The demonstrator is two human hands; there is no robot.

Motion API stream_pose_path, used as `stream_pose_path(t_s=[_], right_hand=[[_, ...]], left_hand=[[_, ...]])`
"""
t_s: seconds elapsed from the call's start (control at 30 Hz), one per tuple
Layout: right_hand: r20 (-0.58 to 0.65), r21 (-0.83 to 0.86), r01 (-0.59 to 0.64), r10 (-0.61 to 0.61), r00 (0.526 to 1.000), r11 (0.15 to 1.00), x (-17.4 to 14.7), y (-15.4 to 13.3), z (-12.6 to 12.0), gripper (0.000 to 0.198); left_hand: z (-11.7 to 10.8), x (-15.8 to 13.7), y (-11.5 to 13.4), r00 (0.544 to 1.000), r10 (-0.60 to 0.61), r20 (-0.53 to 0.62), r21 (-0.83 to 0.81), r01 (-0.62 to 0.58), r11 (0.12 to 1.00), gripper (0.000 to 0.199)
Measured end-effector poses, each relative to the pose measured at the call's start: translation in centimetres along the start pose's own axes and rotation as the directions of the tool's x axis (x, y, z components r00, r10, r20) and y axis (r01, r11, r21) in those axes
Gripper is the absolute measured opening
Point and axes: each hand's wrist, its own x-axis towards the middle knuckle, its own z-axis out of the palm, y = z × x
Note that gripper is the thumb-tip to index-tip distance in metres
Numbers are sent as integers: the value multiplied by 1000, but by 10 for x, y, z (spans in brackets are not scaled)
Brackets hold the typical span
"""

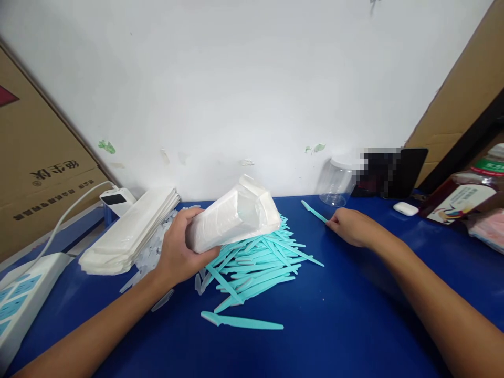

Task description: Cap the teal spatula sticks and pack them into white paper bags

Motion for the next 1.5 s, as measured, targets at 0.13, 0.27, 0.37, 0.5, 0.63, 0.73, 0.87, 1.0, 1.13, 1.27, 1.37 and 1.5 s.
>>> stream_pose_path(t_s=[0.13,0.27,0.37,0.5,0.63,0.73,0.87,1.0,1.13,1.27,1.37,1.5], right_hand=[[-32,56,-70,72,997,996,-2,-27,-16,24],[-478,320,74,93,874,945,-17,-73,-38,19],[-504,518,310,-9,864,798,-38,-105,-47,25],[-542,480,382,-75,837,790,-60,-126,-46,17],[-685,470,429,12,729,771,-63,-125,-47,16],[-680,436,409,-5,733,802,-63,-119,-55,19],[-576,374,292,-26,817,880,-67,-123,-55,16],[-447,383,415,-227,865,826,-70,-136,-39,12],[-202,491,438,-390,898,753,-73,-144,-19,32],[-70,635,210,-216,974,743,-75,-149,-2,19],[-111,650,161,-116,987,743,-74,-152,11,13],[-64,644,156,-151,986,749,-75,-154,25,26]], left_hand=[[0,-3,-2,1000,1,-4,-56,-2,998,63],[0,-4,-2,999,-38,17,-64,39,997,65],[1,-4,-3,999,-48,9,-75,48,996,67],[3,-3,-4,1000,-27,8,-76,28,997,67],[4,-1,-1,999,-12,37,-56,14,998,66],[5,-1,0,998,-15,64,-47,18,999,64],[6,-2,-1,992,-16,124,-42,21,999,65],[9,-5,-2,983,22,185,-40,-15,999,69],[11,-8,-1,976,98,194,-63,-87,994,72],[14,-9,2,973,132,191,-68,-122,990,70],[16,-10,4,976,135,169,-53,-128,990,67],[17,-10,4,981,135,140,-49,-129,990,65]])
